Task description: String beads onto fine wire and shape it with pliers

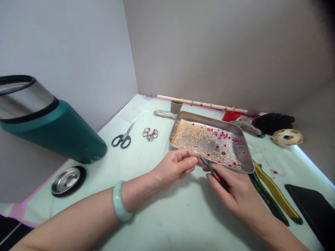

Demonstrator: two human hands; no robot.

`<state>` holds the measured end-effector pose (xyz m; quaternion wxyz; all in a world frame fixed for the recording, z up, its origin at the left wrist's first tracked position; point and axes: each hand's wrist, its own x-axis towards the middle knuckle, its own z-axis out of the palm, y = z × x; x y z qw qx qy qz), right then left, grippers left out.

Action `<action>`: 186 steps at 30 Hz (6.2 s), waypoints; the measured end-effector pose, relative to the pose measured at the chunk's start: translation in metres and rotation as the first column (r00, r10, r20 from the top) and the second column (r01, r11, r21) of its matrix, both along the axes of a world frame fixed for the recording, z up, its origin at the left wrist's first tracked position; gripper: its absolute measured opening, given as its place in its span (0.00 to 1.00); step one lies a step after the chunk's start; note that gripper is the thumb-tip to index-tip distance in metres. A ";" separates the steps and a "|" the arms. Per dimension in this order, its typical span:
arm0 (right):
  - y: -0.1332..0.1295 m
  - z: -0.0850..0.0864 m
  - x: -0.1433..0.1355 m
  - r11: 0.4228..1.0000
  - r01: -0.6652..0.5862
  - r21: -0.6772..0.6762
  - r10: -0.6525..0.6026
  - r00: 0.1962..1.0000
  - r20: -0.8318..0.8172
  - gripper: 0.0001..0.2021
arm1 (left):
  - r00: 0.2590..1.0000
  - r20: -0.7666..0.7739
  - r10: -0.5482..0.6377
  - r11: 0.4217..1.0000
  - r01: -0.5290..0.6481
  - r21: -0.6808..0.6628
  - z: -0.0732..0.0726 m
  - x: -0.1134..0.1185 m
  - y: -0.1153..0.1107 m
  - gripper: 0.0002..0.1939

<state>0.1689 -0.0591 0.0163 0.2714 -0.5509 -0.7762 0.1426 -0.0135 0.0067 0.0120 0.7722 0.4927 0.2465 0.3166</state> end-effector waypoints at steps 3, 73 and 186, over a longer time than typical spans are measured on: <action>-0.003 0.007 -0.009 0.981 0.053 -0.188 -0.080 0.987 -0.140 0.09 | 0.997 -0.043 0.061 0.993 -0.056 0.104 0.002 0.000 0.000 0.12; -0.005 0.014 -0.004 0.898 -0.030 -0.440 -0.067 0.977 -0.203 0.11 | 0.986 -0.162 0.041 0.961 0.006 0.278 -0.005 0.001 -0.004 0.12; 0.002 0.009 0.014 0.898 -0.404 -0.176 0.387 0.914 -0.122 0.05 | 0.792 0.373 -0.484 0.799 0.574 -0.181 -0.011 -0.009 -0.001 0.12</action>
